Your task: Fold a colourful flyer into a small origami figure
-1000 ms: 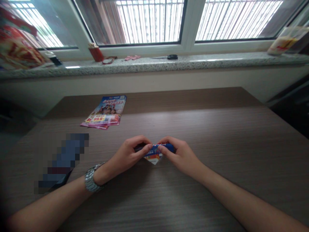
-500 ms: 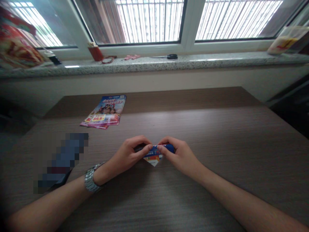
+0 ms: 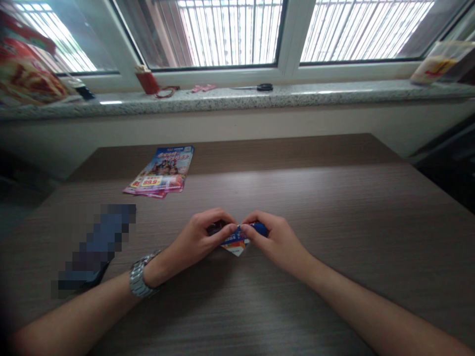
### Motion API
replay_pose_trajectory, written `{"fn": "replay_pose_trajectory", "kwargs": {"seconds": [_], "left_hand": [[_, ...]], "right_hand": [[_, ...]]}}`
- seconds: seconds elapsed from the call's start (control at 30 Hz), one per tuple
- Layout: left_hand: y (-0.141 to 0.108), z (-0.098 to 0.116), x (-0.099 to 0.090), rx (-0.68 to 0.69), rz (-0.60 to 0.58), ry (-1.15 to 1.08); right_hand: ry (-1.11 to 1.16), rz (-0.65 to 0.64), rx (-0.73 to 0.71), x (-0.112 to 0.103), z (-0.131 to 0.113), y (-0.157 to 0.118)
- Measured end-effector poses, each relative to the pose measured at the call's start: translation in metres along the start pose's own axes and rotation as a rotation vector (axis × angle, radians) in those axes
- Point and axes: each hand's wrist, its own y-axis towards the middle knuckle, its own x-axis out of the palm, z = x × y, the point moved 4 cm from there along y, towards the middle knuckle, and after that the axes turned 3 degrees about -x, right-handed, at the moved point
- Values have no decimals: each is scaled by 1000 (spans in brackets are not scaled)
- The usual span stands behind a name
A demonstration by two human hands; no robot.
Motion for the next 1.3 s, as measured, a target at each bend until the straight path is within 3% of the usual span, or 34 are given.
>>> {"fn": "replay_pose_trajectory", "kwargs": {"seconds": [0.43,0.63,1.1,1.3], "left_hand": [[1,-5,-3,-40,11,9],[2,-8,-5,-21,50,14],[1,5,0,-24,-101,44],[1,-1,0,-50,-89,11]], "right_hand": [[117,-45,51,-3,3,2],[109,33,131,-5,13,3],[91,-36,62,-1,0,-1],[43,44,108,-5,3,0]]}}
